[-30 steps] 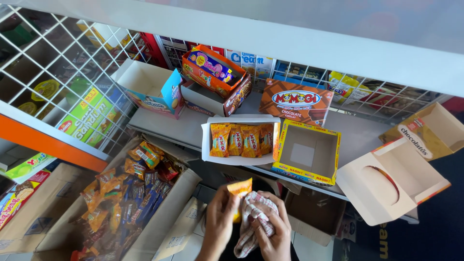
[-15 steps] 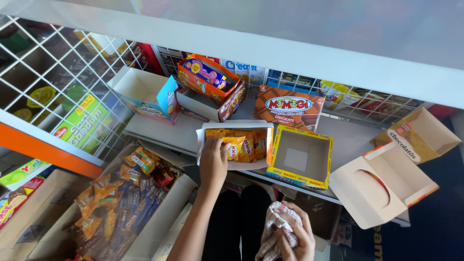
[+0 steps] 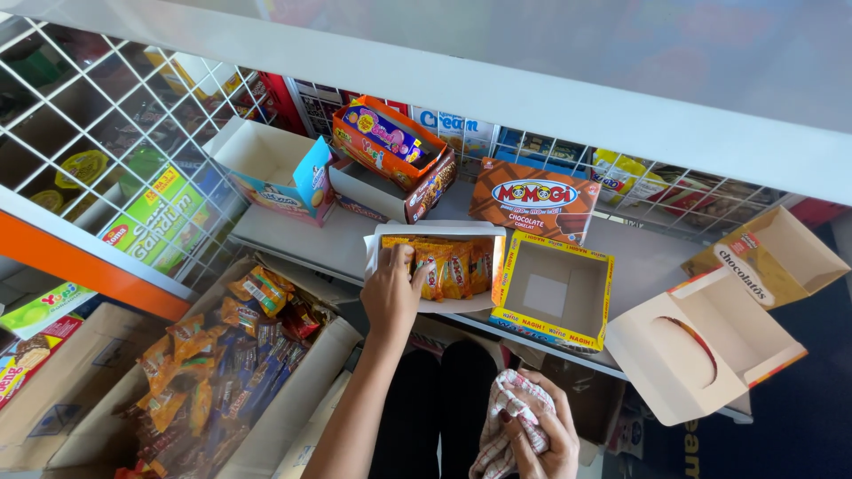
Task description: The person wipes small orange snack packets with a cloth and places them into a white display box on a shelf. The person repeatedly picks packets from a cardboard box below, cleans them, and arranges them in the display box.
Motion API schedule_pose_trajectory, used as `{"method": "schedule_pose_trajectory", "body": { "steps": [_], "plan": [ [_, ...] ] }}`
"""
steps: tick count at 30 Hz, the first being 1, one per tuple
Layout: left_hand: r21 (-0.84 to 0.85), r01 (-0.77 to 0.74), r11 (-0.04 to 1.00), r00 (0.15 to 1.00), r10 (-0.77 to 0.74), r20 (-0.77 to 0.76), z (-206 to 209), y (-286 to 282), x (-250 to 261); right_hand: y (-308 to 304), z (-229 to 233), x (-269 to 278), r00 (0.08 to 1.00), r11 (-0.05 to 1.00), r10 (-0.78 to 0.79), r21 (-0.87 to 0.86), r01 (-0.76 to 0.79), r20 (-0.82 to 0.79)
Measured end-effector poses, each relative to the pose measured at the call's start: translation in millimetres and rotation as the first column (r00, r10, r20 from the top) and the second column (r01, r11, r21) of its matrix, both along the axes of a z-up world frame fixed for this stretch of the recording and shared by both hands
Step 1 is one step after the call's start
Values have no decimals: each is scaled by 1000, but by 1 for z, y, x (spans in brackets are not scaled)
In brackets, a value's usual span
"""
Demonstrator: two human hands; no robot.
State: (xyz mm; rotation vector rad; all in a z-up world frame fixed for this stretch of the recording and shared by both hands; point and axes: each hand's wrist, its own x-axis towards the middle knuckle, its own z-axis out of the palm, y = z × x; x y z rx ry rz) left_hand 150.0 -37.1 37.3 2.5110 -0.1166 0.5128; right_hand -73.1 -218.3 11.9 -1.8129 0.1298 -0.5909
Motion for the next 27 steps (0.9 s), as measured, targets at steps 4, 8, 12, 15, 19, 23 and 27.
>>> {"method": "schedule_pose_trajectory", "body": {
  "steps": [4,8,12,15,19,23,27],
  "plan": [
    [30,150,988,986,-147,-78,-8,-5,-8,2,-4,0,999,1000,8,18,-7,-32],
    [136,281,950,957,-267,-111,-35,-1,-5,5,-4,2,999,999,37,13,-37,-9],
    [161,261,952,964,-248,-96,-47,-1,1,5,-5,1,999,999,50,7,-50,7],
    [134,267,954,959,-249,-138,-29,-1,-6,6,-3,0,998,998,56,1,-56,-6],
    [36,295,955,949,-289,-125,-25,2,-14,4,-3,-1,997,996,79,-31,-78,25],
    [-71,358,931,932,-361,-41,-19,14,-28,7,-11,3,990,990,116,-96,-108,76],
    [-168,372,913,927,-355,123,19,39,-66,15,-14,6,987,990,114,-101,-103,115]
  ]
}}
